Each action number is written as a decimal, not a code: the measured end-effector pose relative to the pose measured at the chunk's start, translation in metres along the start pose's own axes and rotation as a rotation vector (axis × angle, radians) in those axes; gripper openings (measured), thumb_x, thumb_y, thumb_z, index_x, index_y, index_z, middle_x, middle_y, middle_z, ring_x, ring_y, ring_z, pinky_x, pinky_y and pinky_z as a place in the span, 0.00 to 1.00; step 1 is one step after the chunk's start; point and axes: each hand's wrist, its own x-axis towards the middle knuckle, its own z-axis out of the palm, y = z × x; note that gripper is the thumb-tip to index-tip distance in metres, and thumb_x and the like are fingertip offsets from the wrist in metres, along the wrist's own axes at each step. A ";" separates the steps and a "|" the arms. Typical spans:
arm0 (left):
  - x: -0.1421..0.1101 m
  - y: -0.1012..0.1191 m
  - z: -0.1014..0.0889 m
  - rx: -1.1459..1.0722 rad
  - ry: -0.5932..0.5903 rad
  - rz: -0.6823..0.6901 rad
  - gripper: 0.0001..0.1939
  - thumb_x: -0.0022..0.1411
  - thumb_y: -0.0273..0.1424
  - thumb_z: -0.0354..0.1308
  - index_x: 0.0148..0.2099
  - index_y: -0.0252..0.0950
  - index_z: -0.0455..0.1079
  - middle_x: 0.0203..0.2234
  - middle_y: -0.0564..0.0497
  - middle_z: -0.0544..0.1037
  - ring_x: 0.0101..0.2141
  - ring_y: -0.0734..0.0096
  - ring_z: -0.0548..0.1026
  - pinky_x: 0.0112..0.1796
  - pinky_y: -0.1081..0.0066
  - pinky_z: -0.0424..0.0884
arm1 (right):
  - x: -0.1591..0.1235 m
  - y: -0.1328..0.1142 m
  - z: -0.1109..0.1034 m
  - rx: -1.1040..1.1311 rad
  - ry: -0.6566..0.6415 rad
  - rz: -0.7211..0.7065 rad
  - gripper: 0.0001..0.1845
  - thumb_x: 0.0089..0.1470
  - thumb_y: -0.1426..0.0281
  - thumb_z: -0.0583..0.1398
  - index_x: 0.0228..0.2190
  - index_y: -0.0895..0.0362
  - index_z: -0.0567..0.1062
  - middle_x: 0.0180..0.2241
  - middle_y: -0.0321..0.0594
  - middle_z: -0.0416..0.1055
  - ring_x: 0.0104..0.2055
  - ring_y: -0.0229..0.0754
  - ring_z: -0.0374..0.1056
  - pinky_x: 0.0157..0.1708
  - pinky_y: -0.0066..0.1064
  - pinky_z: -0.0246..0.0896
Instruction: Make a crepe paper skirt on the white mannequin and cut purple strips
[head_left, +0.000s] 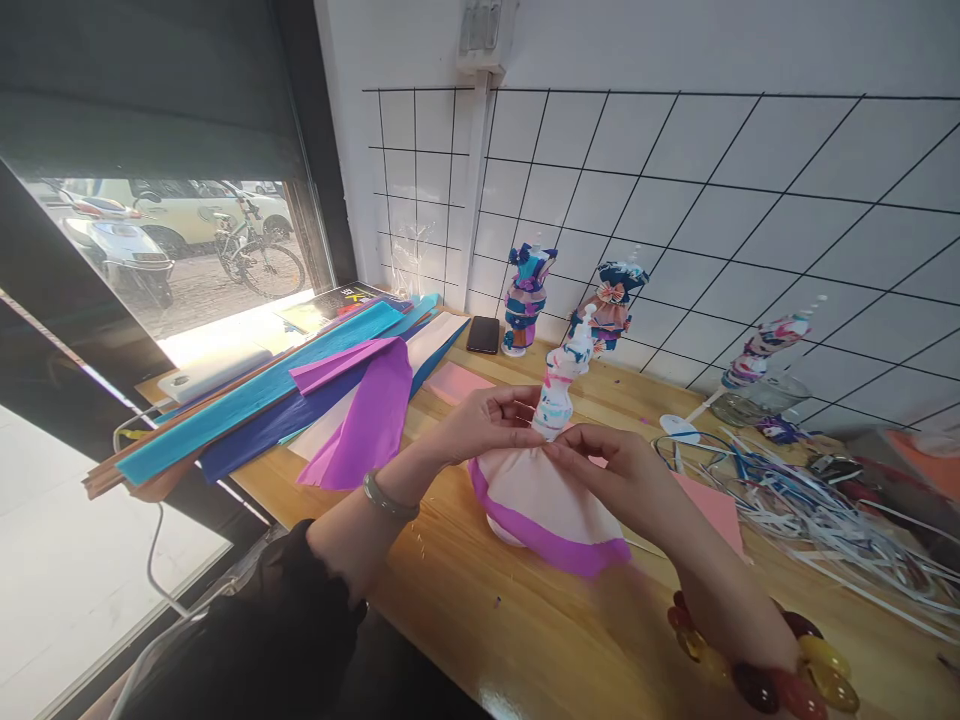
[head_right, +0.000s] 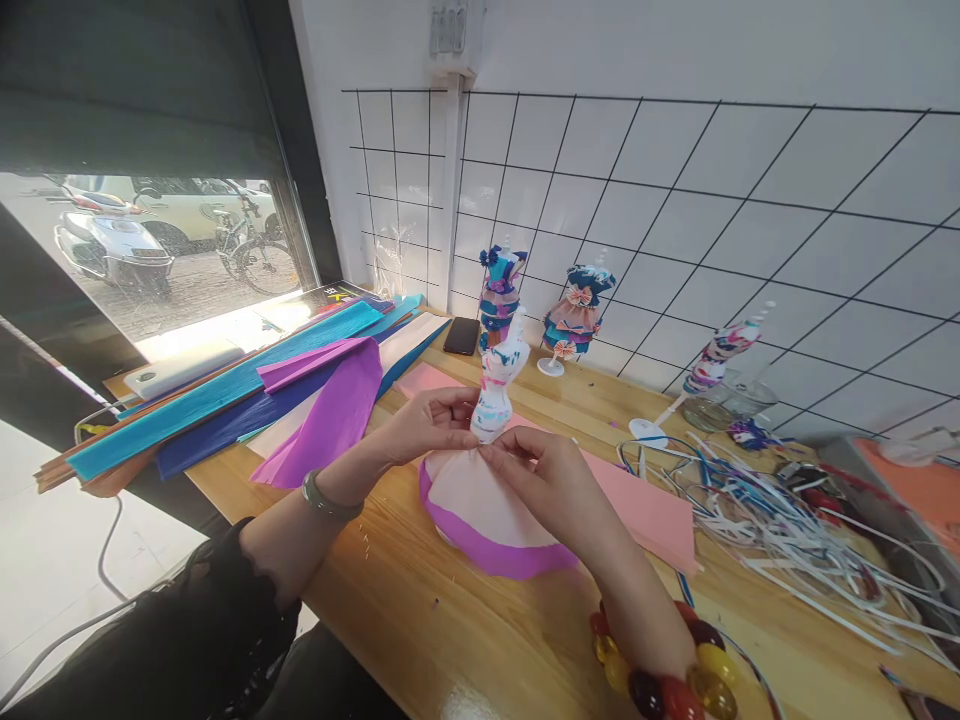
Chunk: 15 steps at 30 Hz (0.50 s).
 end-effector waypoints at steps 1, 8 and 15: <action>0.000 0.000 0.000 0.001 -0.003 0.002 0.30 0.45 0.29 0.68 0.53 0.36 0.68 0.42 0.43 0.76 0.41 0.65 0.73 0.42 0.68 0.67 | 0.000 0.001 0.000 -0.020 0.013 0.004 0.17 0.55 0.58 0.54 0.24 0.56 0.72 0.24 0.35 0.69 0.28 0.37 0.61 0.26 0.28 0.56; 0.001 0.001 0.003 0.069 -0.043 0.026 0.30 0.46 0.31 0.67 0.53 0.35 0.68 0.44 0.43 0.74 0.43 0.64 0.72 0.44 0.65 0.67 | 0.002 0.007 -0.002 -0.086 0.047 0.032 0.17 0.54 0.58 0.54 0.26 0.56 0.74 0.27 0.38 0.73 0.30 0.40 0.64 0.27 0.29 0.57; 0.001 -0.002 0.006 0.109 0.016 0.063 0.28 0.48 0.32 0.66 0.53 0.35 0.68 0.43 0.43 0.75 0.42 0.65 0.73 0.44 0.66 0.67 | 0.001 0.005 -0.003 -0.027 0.078 0.023 0.14 0.54 0.59 0.55 0.28 0.55 0.75 0.27 0.36 0.73 0.29 0.38 0.64 0.27 0.28 0.57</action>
